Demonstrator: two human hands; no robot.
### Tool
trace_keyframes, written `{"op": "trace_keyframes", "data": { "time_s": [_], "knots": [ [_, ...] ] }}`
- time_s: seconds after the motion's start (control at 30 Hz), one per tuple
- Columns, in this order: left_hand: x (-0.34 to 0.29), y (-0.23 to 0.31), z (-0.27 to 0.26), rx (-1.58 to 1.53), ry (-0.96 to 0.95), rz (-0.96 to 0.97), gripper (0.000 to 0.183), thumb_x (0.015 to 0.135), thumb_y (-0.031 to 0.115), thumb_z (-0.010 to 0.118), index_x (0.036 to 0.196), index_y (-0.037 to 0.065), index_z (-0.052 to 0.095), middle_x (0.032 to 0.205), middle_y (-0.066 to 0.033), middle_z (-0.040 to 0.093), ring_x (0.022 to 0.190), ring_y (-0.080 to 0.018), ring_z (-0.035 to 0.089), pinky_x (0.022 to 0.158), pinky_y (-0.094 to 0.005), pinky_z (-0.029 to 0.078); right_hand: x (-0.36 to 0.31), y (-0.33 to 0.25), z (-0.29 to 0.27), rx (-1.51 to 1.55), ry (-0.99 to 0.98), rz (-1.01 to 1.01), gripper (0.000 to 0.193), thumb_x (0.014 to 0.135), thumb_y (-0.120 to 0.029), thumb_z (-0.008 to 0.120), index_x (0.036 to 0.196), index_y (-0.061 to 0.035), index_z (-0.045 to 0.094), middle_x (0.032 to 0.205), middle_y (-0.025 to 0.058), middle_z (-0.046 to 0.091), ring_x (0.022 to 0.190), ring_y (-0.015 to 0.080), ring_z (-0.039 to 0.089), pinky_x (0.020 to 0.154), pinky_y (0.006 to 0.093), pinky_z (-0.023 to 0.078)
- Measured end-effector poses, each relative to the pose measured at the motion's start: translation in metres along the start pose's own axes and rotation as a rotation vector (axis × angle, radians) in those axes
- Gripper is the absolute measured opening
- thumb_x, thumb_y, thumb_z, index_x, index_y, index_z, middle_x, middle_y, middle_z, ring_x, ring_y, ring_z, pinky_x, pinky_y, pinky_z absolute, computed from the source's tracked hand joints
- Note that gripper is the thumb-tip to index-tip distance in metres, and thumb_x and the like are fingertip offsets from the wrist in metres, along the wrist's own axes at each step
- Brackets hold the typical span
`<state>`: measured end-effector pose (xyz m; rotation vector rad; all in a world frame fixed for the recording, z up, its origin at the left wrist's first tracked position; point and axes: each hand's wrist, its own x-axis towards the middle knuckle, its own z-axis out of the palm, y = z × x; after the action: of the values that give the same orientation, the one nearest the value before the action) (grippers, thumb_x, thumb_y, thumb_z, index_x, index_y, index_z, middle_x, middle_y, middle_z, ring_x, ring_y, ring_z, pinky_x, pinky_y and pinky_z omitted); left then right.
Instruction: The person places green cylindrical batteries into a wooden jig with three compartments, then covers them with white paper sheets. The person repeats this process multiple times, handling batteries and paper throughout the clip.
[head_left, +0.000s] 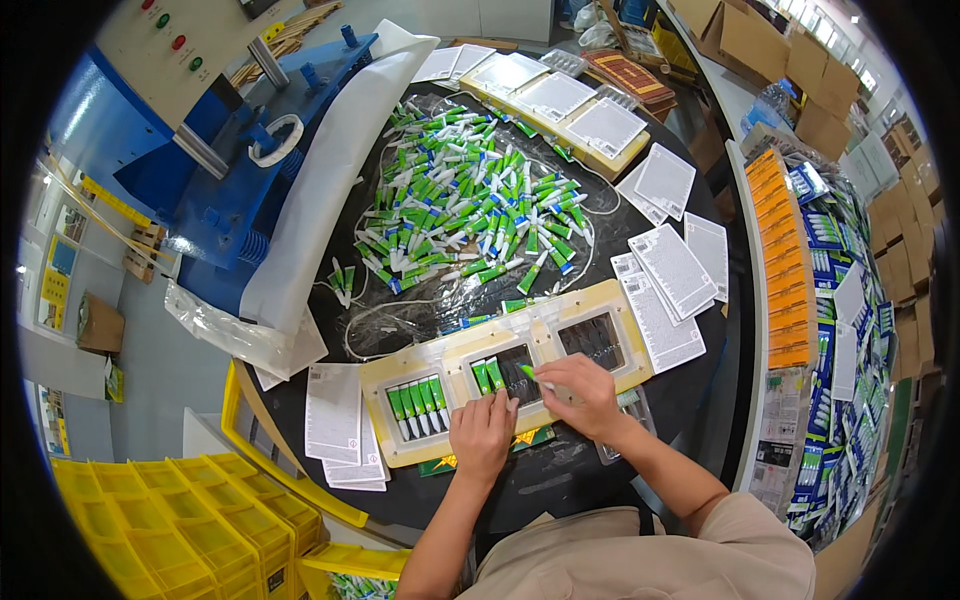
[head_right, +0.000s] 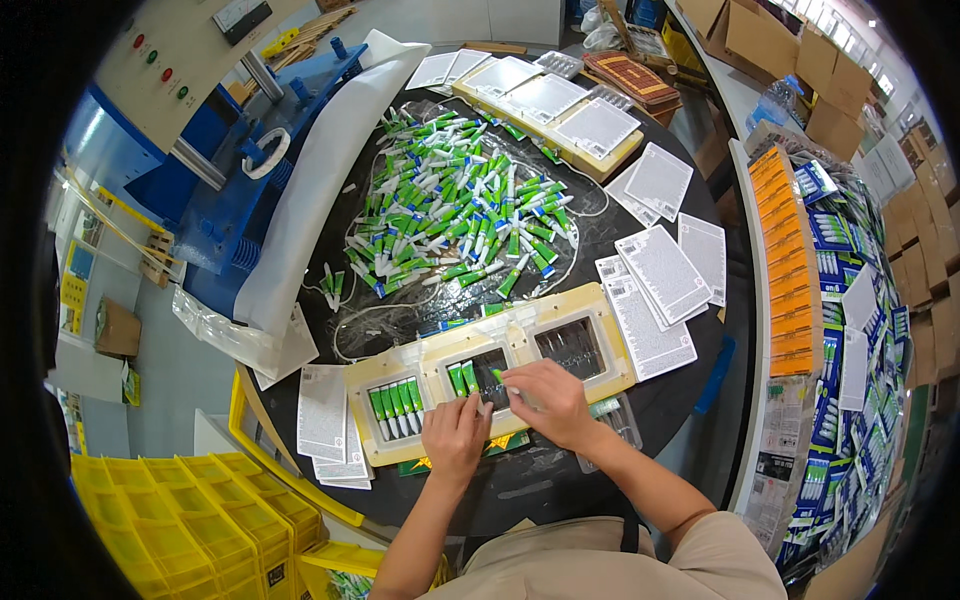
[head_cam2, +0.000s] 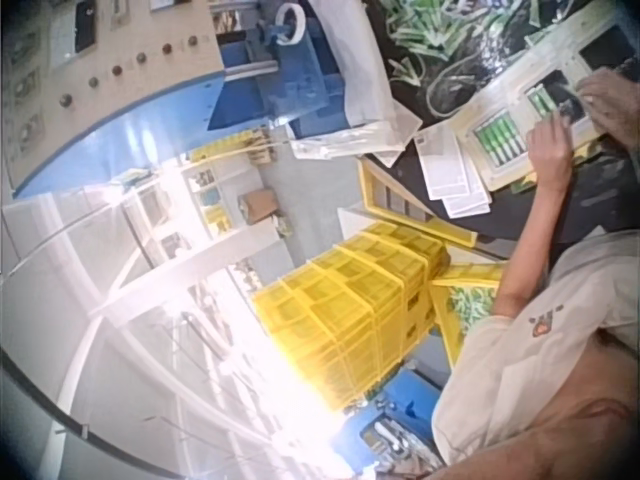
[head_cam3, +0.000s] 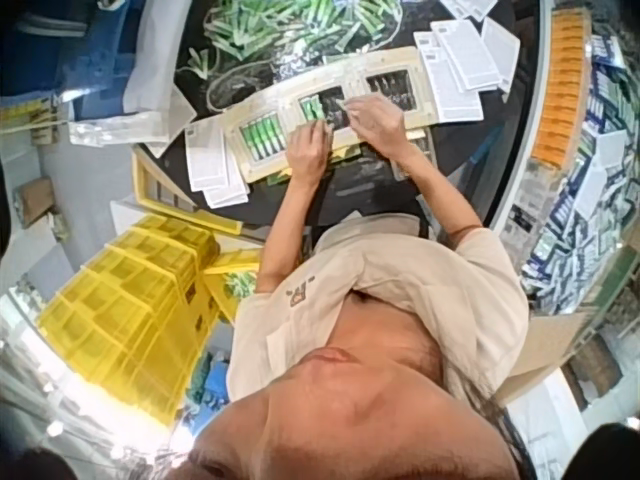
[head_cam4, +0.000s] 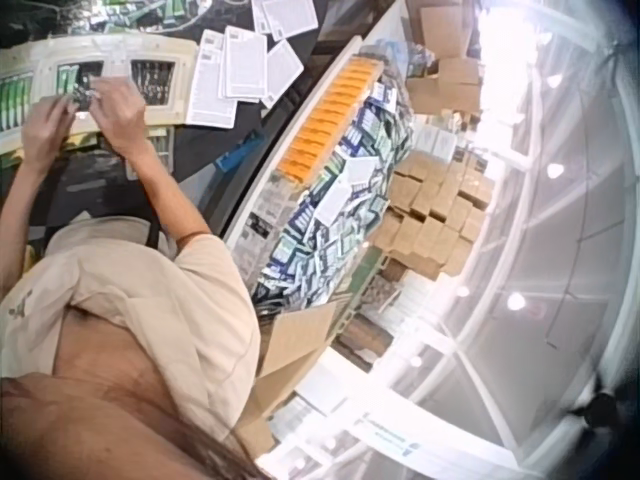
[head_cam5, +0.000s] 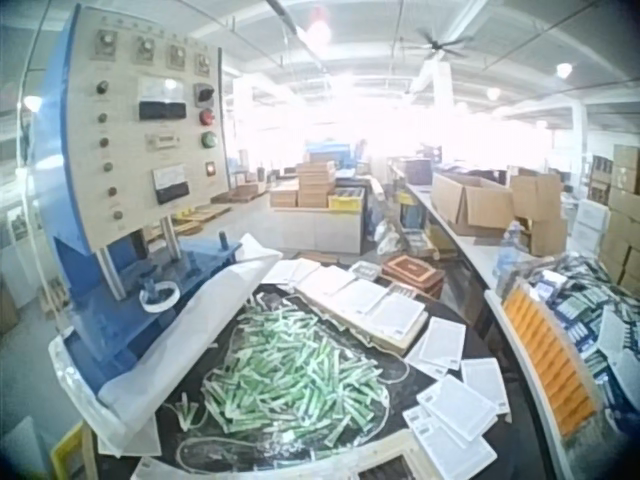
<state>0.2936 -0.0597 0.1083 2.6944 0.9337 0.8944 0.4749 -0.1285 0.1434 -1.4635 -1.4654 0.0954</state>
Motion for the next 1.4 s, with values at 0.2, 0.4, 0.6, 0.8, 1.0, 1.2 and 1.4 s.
{"op": "trace_keyframes", "data": {
  "time_s": [0.2,0.4,0.6,0.8,1.0,1.2,1.4],
  "knots": [
    [-0.005,-0.004,-0.005,0.057,-0.095,0.037,0.036,0.085,0.025,0.076,0.114,0.004,0.072,0.124,-0.0113,0.068,0.115,-0.0293,0.063,0.103,-0.0485,0.044,-0.009,0.008,0.015,-0.172,-0.267,-0.286,0.029,0.079,-0.005,0.069,0.107,0.0029,0.07,0.113,0.0121,0.071,0.105,0.0284,0.069,0.088,0.037,0.059],
    [-0.006,-0.008,-0.001,0.028,-0.099,0.038,0.034,0.086,0.021,0.074,0.115,0.004,0.071,0.124,-0.0117,0.068,0.117,-0.03,0.062,0.107,-0.0506,0.043,-0.004,0.012,0.02,-0.292,-0.351,-0.411,0.034,0.078,-0.007,0.067,0.11,0.004,0.069,0.116,0.0124,0.07,0.11,0.027,0.067,0.091,0.036,0.058],
    [-0.007,-0.007,-0.001,0.009,-0.115,0.01,0.032,0.087,0.019,0.073,0.115,0.004,0.071,0.123,-0.0116,0.068,0.117,-0.0296,0.062,0.107,-0.0505,0.042,-0.01,0.01,0.025,-0.218,-0.117,-0.262,0.031,0.078,-0.005,0.069,0.108,0.0036,0.07,0.11,0.0163,0.071,0.091,0.0296,0.072,0.077,0.035,0.061],
    [-0.006,-0.007,-0.002,-0.002,-0.116,0.02,0.03,0.088,0.02,0.07,0.113,0.003,0.072,0.123,-0.0128,0.068,0.118,-0.0296,0.062,0.108,-0.0509,0.041,-0.024,0.002,0.047,-0.246,-0.081,-0.122,0.028,0.081,-0.011,0.075,0.105,0.0024,0.07,0.106,0.0157,0.07,0.088,0.0297,0.072,0.077,0.0346,0.06],
    [0.016,-0.012,-0.024,-0.121,-0.069,0.0,0.028,0.085,0.015,0.071,0.111,0.004,0.07,0.122,-0.0123,0.069,0.117,-0.0291,0.063,0.108,-0.0506,0.042,0.015,0.008,0.025,-0.284,-0.025,0.057,0.026,0.082,-0.026,0.08,0.094,-0.004,0.073,0.097,0.0114,0.072,0.08,0.029,0.069,0.073,0.0387,0.057],
    [0.145,-0.061,0.039,-0.31,-0.019,-0.035,0.013,0.092,0.009,0.067,0.101,0.0,0.066,0.103,-0.0169,0.065,0.094,-0.0374,0.065,0.08,-0.0455,0.054,0.11,0.117,0.034,-0.742,-0.16,0.564,0.043,0.088,-0.043,0.075,0.073,-0.0022,0.071,0.077,0.0173,0.07,0.067,0.0356,0.069,0.062,0.0462,0.053],
    [0.216,-0.079,0.112,0.086,-0.527,0.083,0.019,0.083,0.019,0.077,0.089,0.002,0.07,0.095,-0.0164,0.067,0.091,-0.0376,0.068,0.076,-0.0472,0.056,0.114,0.12,0.023,-0.255,-0.06,0.643,0.021,0.081,-0.024,0.077,0.085,-0.0031,0.076,0.081,0.0185,0.073,0.074,0.0364,0.072,0.069,0.0428,0.058]
  ]
}}
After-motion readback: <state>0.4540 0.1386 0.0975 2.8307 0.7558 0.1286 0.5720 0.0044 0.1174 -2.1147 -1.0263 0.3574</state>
